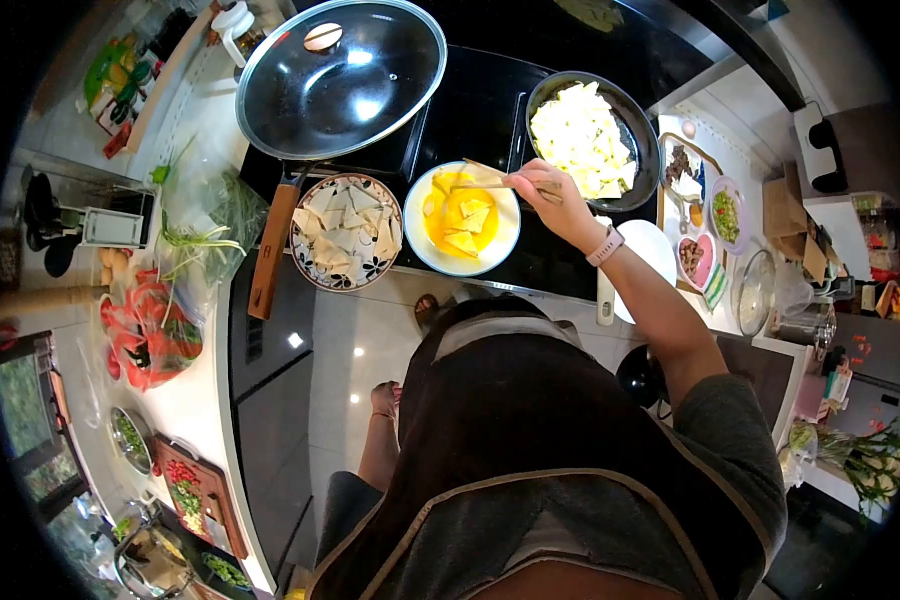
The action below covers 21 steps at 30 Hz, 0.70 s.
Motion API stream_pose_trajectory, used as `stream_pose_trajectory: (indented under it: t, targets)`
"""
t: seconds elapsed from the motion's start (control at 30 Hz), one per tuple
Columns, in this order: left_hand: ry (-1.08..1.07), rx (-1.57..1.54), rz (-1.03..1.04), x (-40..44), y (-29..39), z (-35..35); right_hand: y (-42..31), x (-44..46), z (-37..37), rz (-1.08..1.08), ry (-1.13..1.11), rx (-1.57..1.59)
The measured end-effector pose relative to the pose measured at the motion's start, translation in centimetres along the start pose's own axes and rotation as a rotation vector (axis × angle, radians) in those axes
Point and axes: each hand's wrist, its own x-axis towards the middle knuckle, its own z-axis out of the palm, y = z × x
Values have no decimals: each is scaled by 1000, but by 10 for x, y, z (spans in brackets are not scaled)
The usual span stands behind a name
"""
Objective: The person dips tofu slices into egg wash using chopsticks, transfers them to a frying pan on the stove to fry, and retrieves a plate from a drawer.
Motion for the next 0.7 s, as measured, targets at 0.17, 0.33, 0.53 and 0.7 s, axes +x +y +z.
stream_pose_trajectory:
  t: [0.17, 0.33, 0.53, 0.7]
  targets:
    - [22, 37, 10, 0, 3, 1, -16, 18, -17, 155, -26, -7]
    - [19, 58, 57, -3, -3, 3, -9, 43, -28, 42, -114, -116]
    - [13, 0, 43, -5, -8, 4, -10, 72, -31, 48, -331, -95]
    - [13, -20, 55, -6, -9, 4, -29, 56, -21, -130, -340, -322]
